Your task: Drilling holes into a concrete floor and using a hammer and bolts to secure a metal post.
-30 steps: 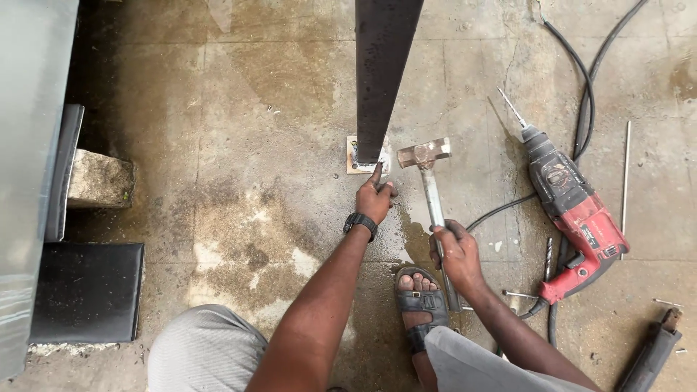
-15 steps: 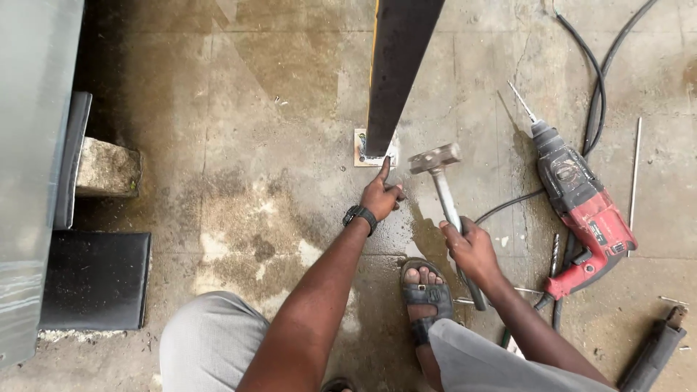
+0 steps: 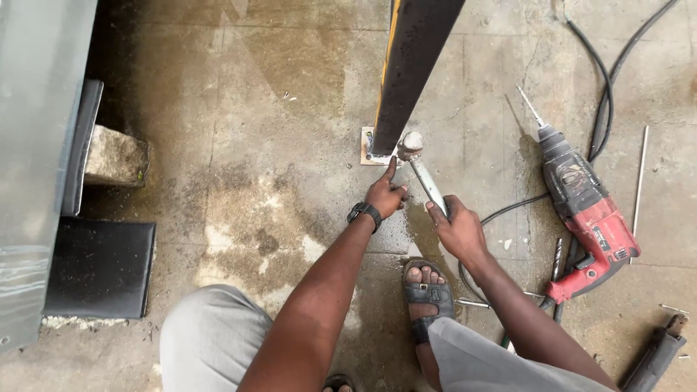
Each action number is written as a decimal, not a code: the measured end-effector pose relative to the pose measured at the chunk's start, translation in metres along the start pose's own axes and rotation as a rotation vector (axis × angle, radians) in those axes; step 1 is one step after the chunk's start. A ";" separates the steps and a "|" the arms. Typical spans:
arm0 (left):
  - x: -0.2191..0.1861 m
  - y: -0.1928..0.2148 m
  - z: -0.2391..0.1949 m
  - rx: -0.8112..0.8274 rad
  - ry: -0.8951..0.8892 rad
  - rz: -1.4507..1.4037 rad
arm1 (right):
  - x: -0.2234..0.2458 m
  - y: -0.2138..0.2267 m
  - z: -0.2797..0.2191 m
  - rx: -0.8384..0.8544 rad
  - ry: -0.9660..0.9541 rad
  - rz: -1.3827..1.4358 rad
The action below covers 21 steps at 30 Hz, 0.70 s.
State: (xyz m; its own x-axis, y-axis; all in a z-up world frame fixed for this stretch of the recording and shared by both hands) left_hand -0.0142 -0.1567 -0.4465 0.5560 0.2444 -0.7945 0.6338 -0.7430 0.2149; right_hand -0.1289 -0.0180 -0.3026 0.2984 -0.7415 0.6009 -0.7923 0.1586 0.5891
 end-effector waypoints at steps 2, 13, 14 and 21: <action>-0.006 0.001 0.000 -0.002 -0.009 0.037 | 0.003 0.005 -0.012 -0.015 -0.024 -0.003; 0.002 0.010 -0.014 0.068 0.073 0.054 | -0.009 -0.010 0.005 -0.082 0.205 0.058; 0.004 0.018 -0.018 0.064 0.073 0.054 | 0.001 -0.003 0.003 -0.080 0.208 0.058; -0.003 0.131 -0.048 -0.361 -0.003 -0.028 | -0.007 0.033 -0.043 -0.110 0.113 0.331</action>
State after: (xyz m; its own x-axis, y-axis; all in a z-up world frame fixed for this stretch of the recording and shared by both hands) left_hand 0.0932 -0.2246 -0.3890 0.5344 0.2599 -0.8043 0.7982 -0.4682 0.3790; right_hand -0.1347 0.0206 -0.2640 0.0970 -0.5629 0.8208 -0.7957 0.4515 0.4037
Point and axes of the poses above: each hand's wrist, its own z-axis towards the middle knuckle, its own y-axis out of the back of the hand, x = y × z, the point moved 10 cm from there along z, towards the middle knuckle, and after that the axes turned 6 degrees about z, right-handed, at the moved point
